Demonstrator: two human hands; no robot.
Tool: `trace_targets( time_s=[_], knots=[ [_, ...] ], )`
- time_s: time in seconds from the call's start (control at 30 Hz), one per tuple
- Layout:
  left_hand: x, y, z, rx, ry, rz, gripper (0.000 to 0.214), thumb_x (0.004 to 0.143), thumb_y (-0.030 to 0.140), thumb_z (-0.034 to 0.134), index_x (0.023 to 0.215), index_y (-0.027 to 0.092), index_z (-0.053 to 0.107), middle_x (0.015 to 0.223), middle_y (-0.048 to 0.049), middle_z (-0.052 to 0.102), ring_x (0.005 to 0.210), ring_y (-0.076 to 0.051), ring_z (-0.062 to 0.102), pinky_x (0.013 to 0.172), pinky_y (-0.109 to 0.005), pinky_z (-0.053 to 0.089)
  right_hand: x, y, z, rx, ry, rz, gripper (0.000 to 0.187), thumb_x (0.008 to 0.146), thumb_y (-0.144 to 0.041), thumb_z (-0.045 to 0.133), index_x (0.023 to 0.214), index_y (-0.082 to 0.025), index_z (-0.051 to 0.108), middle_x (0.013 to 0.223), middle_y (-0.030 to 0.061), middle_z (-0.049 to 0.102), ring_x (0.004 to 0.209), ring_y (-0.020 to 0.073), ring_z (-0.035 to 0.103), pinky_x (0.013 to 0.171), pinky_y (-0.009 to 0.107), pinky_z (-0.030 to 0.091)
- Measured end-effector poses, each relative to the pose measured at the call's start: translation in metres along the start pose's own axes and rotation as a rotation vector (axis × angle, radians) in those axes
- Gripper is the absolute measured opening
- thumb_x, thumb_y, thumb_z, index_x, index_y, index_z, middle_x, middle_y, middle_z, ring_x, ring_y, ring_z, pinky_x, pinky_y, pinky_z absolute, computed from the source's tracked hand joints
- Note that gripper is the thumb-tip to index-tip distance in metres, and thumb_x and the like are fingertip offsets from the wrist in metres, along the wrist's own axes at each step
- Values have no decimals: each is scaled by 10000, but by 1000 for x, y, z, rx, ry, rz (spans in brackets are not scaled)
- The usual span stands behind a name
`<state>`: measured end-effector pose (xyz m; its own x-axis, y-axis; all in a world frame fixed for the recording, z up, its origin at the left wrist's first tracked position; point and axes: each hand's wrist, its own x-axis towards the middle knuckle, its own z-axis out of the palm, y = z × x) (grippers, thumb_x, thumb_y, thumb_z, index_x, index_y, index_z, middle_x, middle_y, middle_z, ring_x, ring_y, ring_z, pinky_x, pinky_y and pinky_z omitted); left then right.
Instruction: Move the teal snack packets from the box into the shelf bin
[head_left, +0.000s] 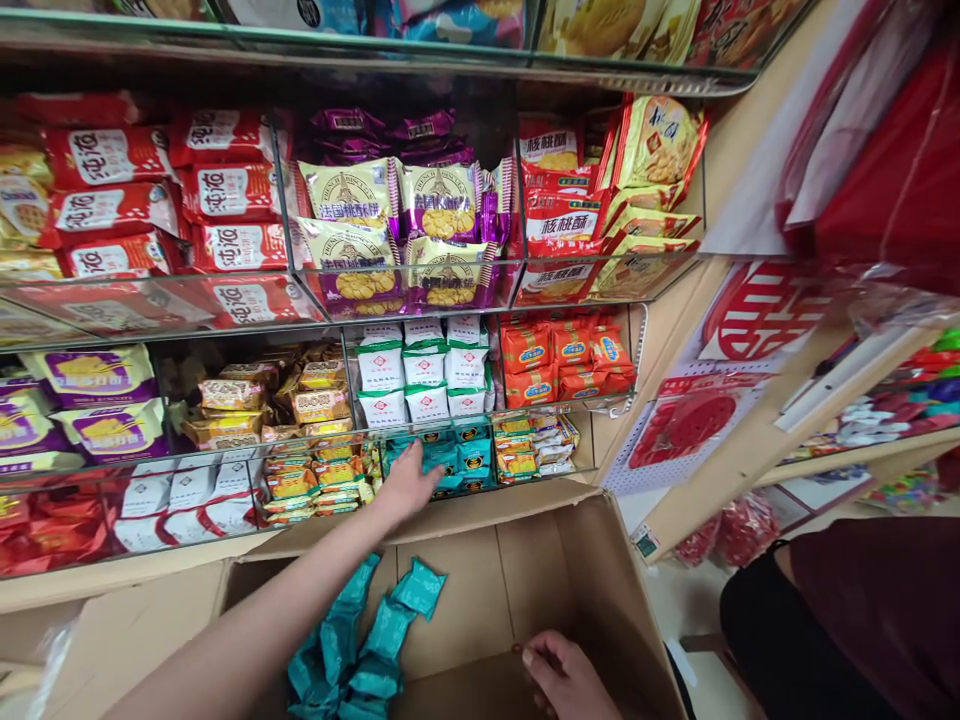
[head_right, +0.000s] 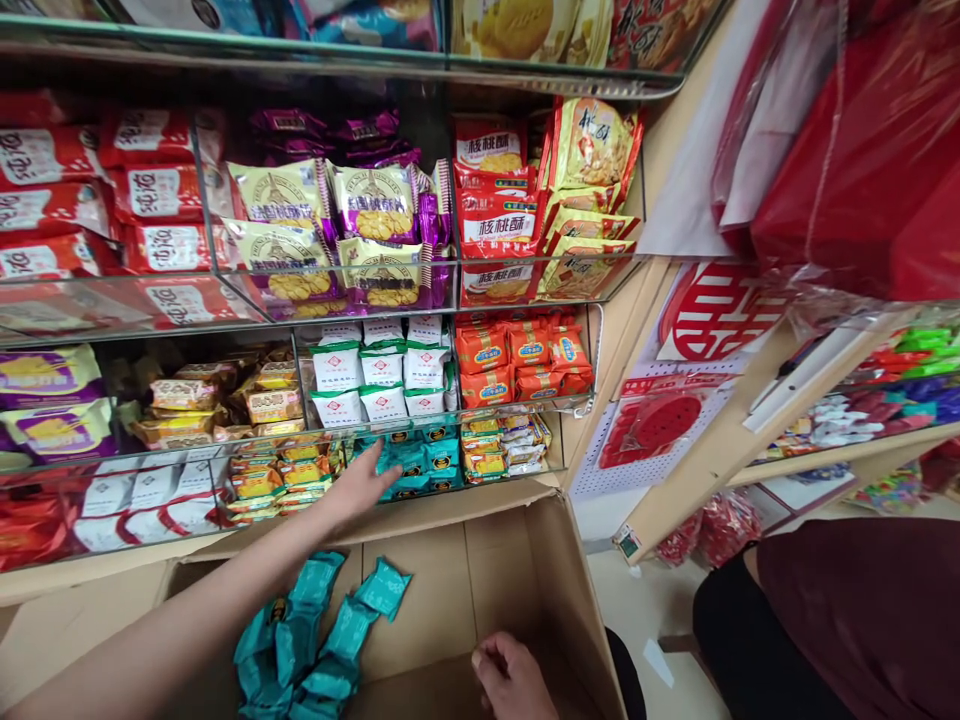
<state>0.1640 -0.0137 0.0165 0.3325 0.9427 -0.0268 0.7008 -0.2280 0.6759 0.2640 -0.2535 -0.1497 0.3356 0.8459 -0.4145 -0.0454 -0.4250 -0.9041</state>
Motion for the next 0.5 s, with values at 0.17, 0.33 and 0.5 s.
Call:
trace_targets(
  time_s=[0.17,0.33,0.5],
  knots=[
    [-100,-55,-16,97,-509,533,307,789,314,364,957,290,619,899,-57,624,899,-210,539,858,-311,370,-1,-1,2,-9,-1,-7,235,714,-393,444,669,-166,488,597,-17,501,452,82,474,417,184,314],
    [-122,-135,25,439,-686,304,607,594,172,550,1189,262,468,1275,-74,423,1163,-280,371,952,-386,298,-1,1,4,-3,-13,2,234,689,-405,461,651,-174,454,561,-36,473,413,76,440,391,182,266],
    [-112,-169,46,607,-694,111,537,530,121,553,1063,176,573,1153,-111,520,1110,-300,421,919,-399,314,-2,6,4,-35,19,-32,244,699,-414,451,650,-174,452,546,-43,454,419,84,450,398,188,289]
  ],
)
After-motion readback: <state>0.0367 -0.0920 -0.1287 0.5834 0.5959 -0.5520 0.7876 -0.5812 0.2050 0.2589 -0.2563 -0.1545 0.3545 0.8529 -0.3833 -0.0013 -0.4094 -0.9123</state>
